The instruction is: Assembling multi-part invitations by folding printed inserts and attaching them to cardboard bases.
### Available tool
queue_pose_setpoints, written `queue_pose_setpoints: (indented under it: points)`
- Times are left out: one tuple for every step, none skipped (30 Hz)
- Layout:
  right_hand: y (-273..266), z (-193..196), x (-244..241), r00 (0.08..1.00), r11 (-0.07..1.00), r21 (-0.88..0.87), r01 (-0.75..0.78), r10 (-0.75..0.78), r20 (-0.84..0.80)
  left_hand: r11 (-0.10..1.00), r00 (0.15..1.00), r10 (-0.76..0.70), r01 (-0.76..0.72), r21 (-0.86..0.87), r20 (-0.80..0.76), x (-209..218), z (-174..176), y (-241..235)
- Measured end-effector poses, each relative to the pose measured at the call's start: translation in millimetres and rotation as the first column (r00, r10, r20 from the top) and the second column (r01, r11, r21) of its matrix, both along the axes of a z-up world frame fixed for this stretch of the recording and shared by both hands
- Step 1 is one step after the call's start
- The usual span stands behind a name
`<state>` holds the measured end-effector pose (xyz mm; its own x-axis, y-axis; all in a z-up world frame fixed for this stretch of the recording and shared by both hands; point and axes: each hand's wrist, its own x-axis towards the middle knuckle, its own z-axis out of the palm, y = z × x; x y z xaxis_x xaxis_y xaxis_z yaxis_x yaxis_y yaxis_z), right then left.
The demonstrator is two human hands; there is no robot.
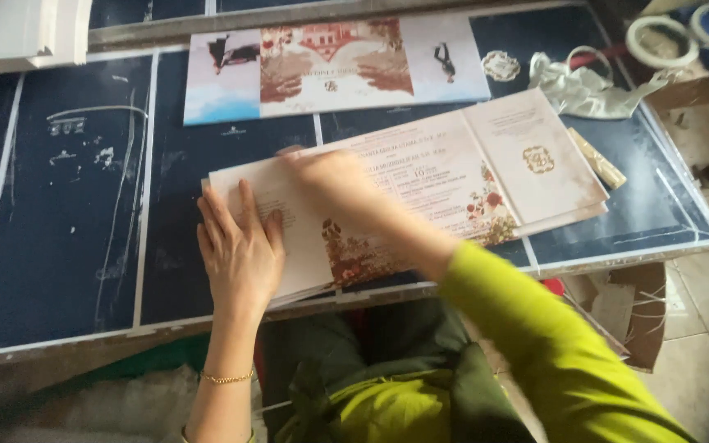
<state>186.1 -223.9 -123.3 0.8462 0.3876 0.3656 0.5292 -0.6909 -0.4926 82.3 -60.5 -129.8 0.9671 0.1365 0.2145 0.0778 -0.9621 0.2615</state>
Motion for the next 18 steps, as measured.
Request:
queue_pose_setpoints:
  points:
    - [21.3,-4.4,-2.7,0.982,0.984,-0.129,-0.123,0.139,0.127,1.0,0.999,-0.001,0.001,-0.024,-0.035,-1.5,0.8,0.1]
    - [43.3,-4.9,-0.3,0.927,0.939,-0.267,-0.216,0.283,0.246,0.999,0.999,-0.007,0.005,-0.043,-0.054,2.5,4.5,1.3]
    - [34.5,-1.9,3.4,0.926,0.942,-0.26,-0.211,0.278,0.256,0.999,0.999,-0.01,0.008,-0.033,-0.047,3.9,5.1,4.1]
    - [24.0,-2.2,3.5,0.852,0.943,-0.333,0.012,0.165,0.497,0.999,0.998,-0.029,0.028,-0.032,-0.048,2.4,3.5,5.8]
    - [14.2,-3.0,3.7,0.7,0.907,-0.343,0.245,0.08,0.71,0.998,0.998,-0.049,0.048,-0.032,-0.049,1.0,1.4,8.2]
    - [-31.9,-11.9,33.6,0.697,0.905,-0.346,0.249,0.081,0.712,0.998,0.998,-0.052,0.05,-0.036,-0.045,1.9,1.5,8.3]
    - [-80.0,-20.1,58.1,0.854,0.891,-0.405,0.207,0.037,0.519,0.998,0.997,-0.048,0.045,-0.045,-0.06,2.8,1.5,9.3]
    - [-131.0,-27.2,77.3,0.957,0.878,-0.454,0.15,-0.012,0.291,0.998,0.996,-0.042,0.037,-0.058,-0.076,2.4,0.8,9.0]
    - [-161.9,-12.6,62.2,0.956,0.875,-0.46,0.15,-0.01,0.294,0.997,0.996,-0.042,0.037,-0.066,-0.074,2.6,2.6,7.0]
    - [-191.6,3.3,48.9,0.939,0.859,-0.404,0.314,-0.218,0.266,0.998,0.996,-0.029,0.024,-0.059,-0.085,2.6,4.3,5.4]
    - [-221.0,19.6,35.5,0.881,0.808,-0.351,0.472,-0.416,0.227,0.999,0.995,-0.016,0.011,-0.051,-0.097,2.3,6.0,4.0]
    - [-244.6,-4.9,45.5,0.884,0.81,-0.357,0.465,-0.407,0.228,0.998,0.995,-0.008,0.002,-0.057,-0.098,2.8,-1.4,4.5]
    - [-269.0,-28.8,55.8,0.815,0.662,-0.475,0.579,-0.474,0.333,1.0,0.999,-0.009,0.009,0.002,-0.046,3.1,-8.4,4.4]
    - [-294.1,-51.4,67.7,0.728,0.48,-0.552,0.682,-0.517,0.45,0.998,1.0,-0.02,0.019,0.067,0.014,7.6,-13.4,4.7]
    - [-226.7,-22.9,41.7,0.726,0.48,-0.548,0.685,-0.515,0.455,0.998,1.0,-0.019,0.018,0.065,0.02,8.7,-13.4,5.9]
    - [-166.2,15.3,4.1,0.681,0.65,-0.376,0.66,-0.73,-0.066,0.998,1.0,-0.018,0.017,0.069,0.012,8.3,-14.0,5.9]
    - [-114.3,65.4,-40.4,0.516,0.708,-0.133,0.694,-0.617,-0.594,0.997,1.0,-0.016,0.016,0.072,0.004,7.9,-14.9,4.6]
    - [-87.5,29.6,-51.7,0.502,0.696,-0.134,0.706,-0.624,-0.6,0.997,0.999,-0.034,0.034,0.076,-0.001,6.0,-22.3,8.5]
